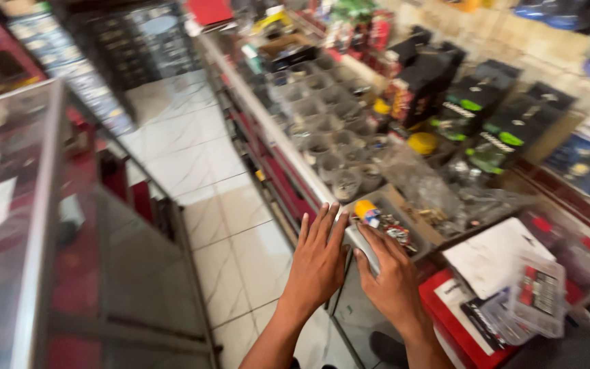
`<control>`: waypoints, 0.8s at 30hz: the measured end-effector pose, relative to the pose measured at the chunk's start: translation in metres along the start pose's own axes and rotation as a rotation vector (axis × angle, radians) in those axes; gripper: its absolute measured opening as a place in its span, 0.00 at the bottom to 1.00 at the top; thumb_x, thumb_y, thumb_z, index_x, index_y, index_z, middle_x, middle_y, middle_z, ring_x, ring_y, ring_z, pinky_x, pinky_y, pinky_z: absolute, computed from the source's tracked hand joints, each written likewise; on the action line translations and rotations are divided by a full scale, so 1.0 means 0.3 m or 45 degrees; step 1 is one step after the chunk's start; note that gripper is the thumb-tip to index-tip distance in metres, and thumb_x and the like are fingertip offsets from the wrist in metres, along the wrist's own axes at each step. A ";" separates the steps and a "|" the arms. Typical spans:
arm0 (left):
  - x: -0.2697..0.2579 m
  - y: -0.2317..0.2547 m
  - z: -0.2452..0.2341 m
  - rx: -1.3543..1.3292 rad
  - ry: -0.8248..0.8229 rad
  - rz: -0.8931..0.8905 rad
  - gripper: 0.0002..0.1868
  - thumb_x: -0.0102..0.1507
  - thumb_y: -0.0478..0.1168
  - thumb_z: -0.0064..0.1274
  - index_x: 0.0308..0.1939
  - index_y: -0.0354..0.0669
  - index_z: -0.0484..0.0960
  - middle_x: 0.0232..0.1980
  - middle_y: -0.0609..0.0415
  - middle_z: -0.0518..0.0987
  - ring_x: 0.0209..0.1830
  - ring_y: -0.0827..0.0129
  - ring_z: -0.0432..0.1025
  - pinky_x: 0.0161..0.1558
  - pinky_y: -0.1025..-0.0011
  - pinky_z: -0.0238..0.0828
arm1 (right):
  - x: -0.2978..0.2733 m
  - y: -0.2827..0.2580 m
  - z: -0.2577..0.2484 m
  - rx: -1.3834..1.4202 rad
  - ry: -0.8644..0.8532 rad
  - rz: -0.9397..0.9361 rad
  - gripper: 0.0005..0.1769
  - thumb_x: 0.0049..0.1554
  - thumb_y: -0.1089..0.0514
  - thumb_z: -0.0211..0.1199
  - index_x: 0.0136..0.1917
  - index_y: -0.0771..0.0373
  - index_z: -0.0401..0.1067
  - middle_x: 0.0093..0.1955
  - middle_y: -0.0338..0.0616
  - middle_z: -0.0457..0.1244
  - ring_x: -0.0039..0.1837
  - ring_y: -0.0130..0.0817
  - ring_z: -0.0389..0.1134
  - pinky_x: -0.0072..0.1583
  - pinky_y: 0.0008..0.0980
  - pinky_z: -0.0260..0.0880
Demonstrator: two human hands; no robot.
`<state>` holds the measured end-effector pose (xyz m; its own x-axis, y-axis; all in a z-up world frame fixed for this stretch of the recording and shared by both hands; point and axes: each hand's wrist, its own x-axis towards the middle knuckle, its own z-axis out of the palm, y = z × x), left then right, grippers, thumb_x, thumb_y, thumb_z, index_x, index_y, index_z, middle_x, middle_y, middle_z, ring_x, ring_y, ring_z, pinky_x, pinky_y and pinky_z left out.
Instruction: The person picks up several packaged motorcycle accessories from display shelves and places them in a row on a glass counter.
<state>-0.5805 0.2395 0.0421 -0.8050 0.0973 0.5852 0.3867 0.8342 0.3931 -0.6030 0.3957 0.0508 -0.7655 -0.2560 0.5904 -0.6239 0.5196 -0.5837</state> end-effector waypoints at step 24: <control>0.387 0.228 0.196 -0.536 -0.237 0.643 0.33 0.64 0.36 0.53 0.73 0.35 0.64 0.77 0.36 0.64 0.80 0.43 0.55 0.77 0.45 0.47 | 0.025 0.151 -0.323 -0.474 0.651 0.460 0.18 0.58 0.62 0.64 0.62 0.66 0.74 0.59 0.56 0.69 0.62 0.53 0.71 0.62 0.43 0.69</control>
<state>-0.6741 0.3397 0.0952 -0.5291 0.5425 0.6525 0.8471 0.3833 0.3682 -0.6218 0.4962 0.0829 -0.6877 0.3493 0.6364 -0.1819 0.7658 -0.6168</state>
